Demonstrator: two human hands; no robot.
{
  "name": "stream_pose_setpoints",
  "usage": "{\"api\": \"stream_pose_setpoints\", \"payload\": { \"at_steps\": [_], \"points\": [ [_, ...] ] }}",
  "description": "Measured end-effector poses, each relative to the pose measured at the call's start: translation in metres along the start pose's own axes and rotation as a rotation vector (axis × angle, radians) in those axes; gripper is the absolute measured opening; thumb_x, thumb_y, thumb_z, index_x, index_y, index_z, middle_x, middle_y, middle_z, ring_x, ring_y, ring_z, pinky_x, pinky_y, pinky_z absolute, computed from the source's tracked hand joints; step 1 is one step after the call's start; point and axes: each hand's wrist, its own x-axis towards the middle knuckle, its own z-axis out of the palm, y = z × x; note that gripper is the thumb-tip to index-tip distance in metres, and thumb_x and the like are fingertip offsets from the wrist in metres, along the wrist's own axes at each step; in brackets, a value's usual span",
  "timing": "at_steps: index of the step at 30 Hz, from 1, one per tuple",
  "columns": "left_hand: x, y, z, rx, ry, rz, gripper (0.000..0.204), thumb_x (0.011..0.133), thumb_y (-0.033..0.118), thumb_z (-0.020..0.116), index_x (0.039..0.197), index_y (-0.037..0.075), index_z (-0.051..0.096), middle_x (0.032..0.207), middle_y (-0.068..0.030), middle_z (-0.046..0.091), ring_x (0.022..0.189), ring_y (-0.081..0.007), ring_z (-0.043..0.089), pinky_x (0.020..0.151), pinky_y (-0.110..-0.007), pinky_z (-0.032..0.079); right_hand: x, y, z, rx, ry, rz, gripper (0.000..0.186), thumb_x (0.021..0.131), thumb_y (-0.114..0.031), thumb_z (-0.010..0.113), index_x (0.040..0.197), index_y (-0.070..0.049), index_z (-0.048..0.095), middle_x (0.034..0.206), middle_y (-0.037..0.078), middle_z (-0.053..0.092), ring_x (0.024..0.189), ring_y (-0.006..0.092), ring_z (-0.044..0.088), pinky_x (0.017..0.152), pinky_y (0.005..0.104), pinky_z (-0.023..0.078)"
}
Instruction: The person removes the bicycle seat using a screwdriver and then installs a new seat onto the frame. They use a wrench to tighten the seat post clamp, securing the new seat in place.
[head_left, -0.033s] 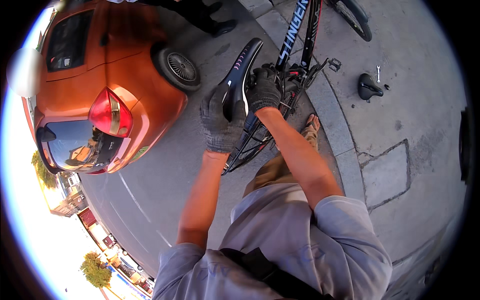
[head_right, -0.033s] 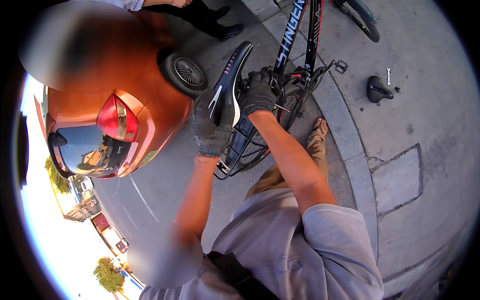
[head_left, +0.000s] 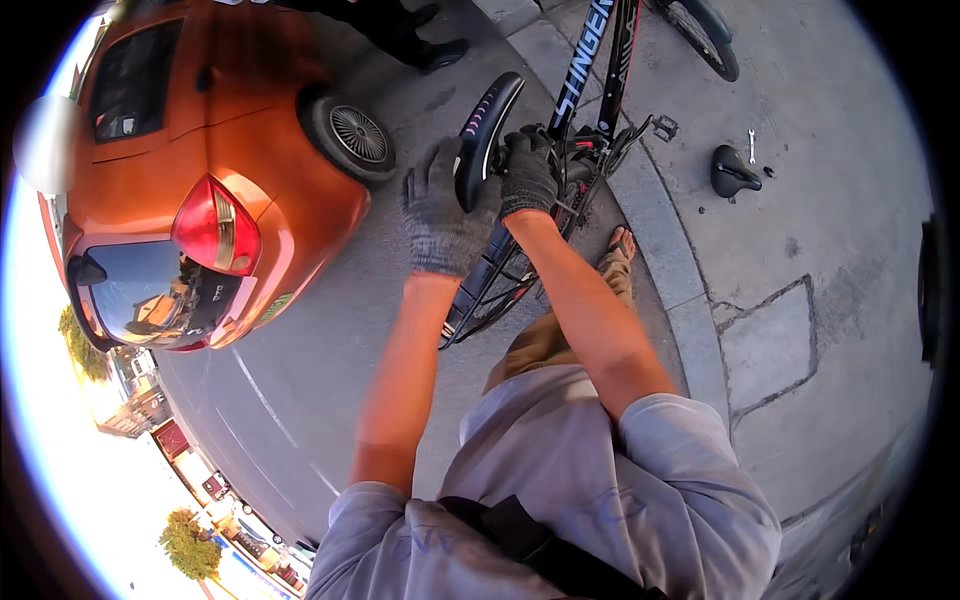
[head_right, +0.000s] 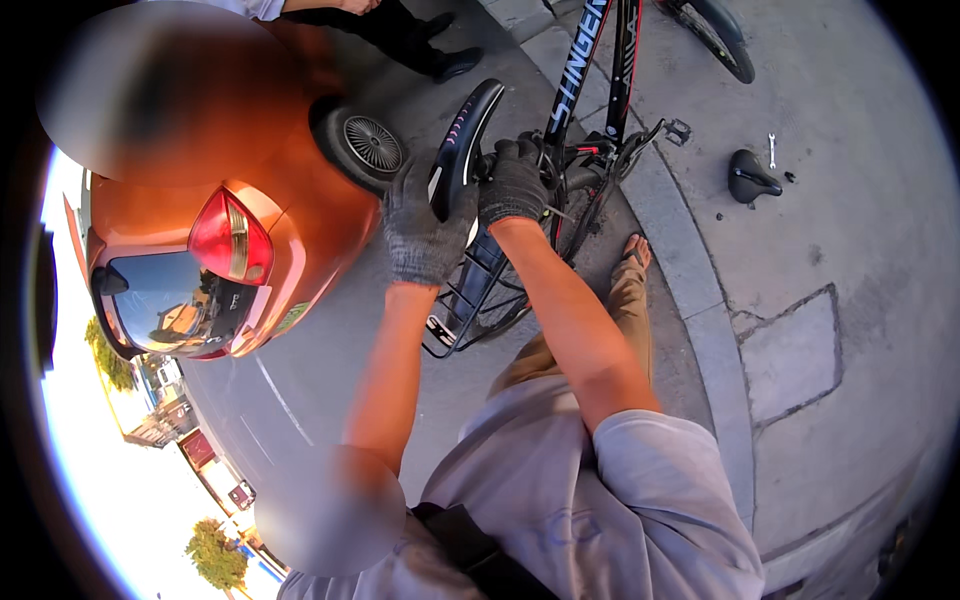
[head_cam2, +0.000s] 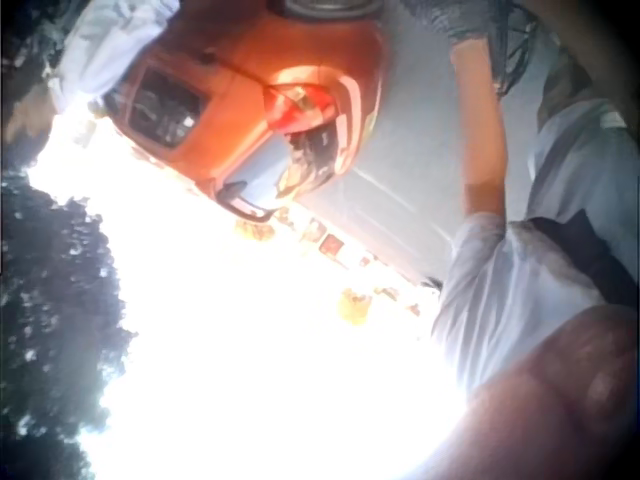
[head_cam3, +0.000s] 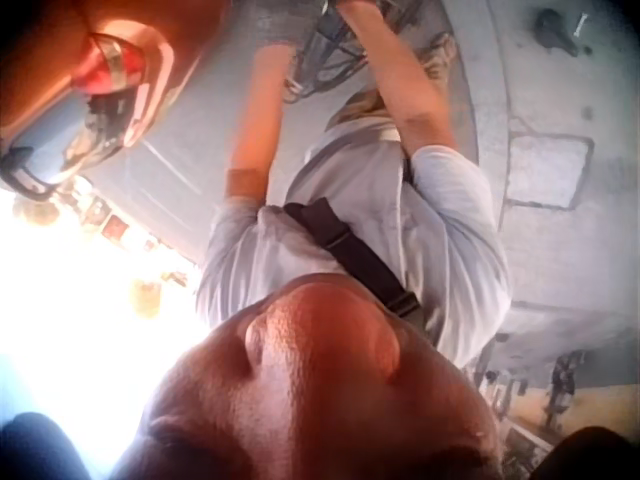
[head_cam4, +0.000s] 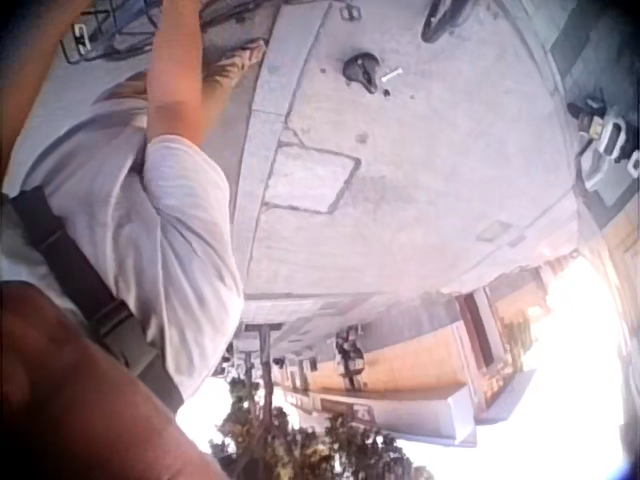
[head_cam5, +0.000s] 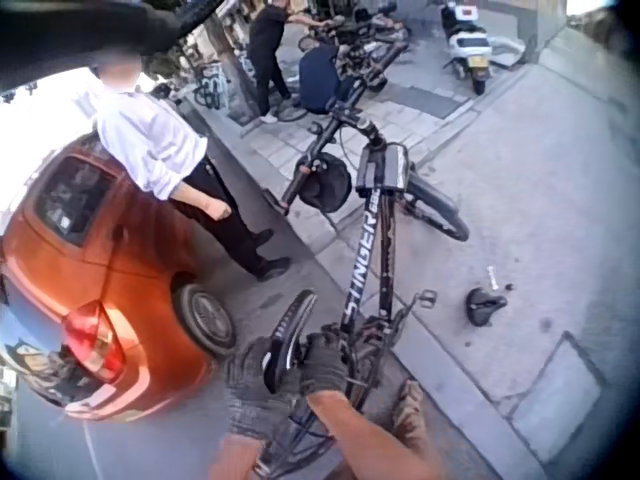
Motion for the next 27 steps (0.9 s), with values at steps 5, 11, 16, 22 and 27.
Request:
{"api": "stream_pose_setpoints", "payload": {
  "at_steps": [5, 11, 16, 22, 27],
  "points": [
    [0.021, -0.002, 0.023, 0.088, -0.229, -0.181, 0.077, 0.084, 0.043, 0.069, 0.146, 0.005, 0.044, 0.136, -0.0239, 0.057, 0.124, -0.0427, 0.055, 0.108, -0.053, 0.041, 0.022, 0.005, -0.017, -0.287, -0.194, -0.175, 0.032, 0.078, -0.024, 0.073, 0.105, -0.009, 0.066, 0.111, 0.021, 0.064, 0.102, 0.0364, 0.067, 0.086, 0.0483, 0.054],
    [0.02, -0.004, 0.022, 0.109, -0.282, -0.195, 0.077, 0.085, 0.044, 0.068, 0.148, 0.006, 0.043, 0.137, -0.0244, 0.056, 0.125, -0.0412, 0.055, 0.106, -0.053, 0.042, 0.029, -0.004, -0.038, -0.272, -0.393, -0.181, 0.036, 0.079, -0.026, 0.073, 0.106, -0.004, 0.067, 0.11, 0.023, 0.067, 0.105, 0.0362, 0.067, 0.088, 0.0464, 0.054],
    [0.017, -0.009, 0.03, 0.05, -0.178, -0.111, 0.074, 0.086, 0.04, 0.068, 0.146, 0.005, 0.044, 0.132, -0.0254, 0.059, 0.121, -0.0429, 0.057, 0.105, -0.053, 0.043, 0.034, 0.002, -0.035, -0.267, -0.401, -0.224, 0.037, 0.079, -0.024, 0.072, 0.109, -0.003, 0.069, 0.111, 0.022, 0.067, 0.108, 0.036, 0.066, 0.091, 0.0443, 0.054],
    [0.018, -0.004, 0.021, 0.06, -0.248, -0.219, 0.074, 0.083, 0.038, 0.069, 0.145, 0.005, 0.045, 0.134, -0.0246, 0.058, 0.122, -0.0417, 0.057, 0.107, -0.053, 0.041, 0.039, 0.001, -0.025, -0.239, -0.479, -0.13, 0.032, 0.081, -0.022, 0.071, 0.107, -0.004, 0.07, 0.112, 0.023, 0.069, 0.11, 0.0375, 0.066, 0.089, 0.0451, 0.055],
    [0.023, 0.004, 0.01, 0.056, -0.279, -0.246, 0.077, 0.084, 0.039, 0.068, 0.148, 0.005, 0.042, 0.141, -0.0238, 0.053, 0.129, -0.0412, 0.052, 0.111, -0.051, 0.038, 0.035, -0.006, -0.038, -0.303, -0.458, -0.138, 0.044, 0.084, -0.03, 0.069, 0.119, -0.006, 0.061, 0.119, 0.026, 0.063, 0.112, 0.0417, 0.064, 0.091, 0.0491, 0.053]
  ]
}}
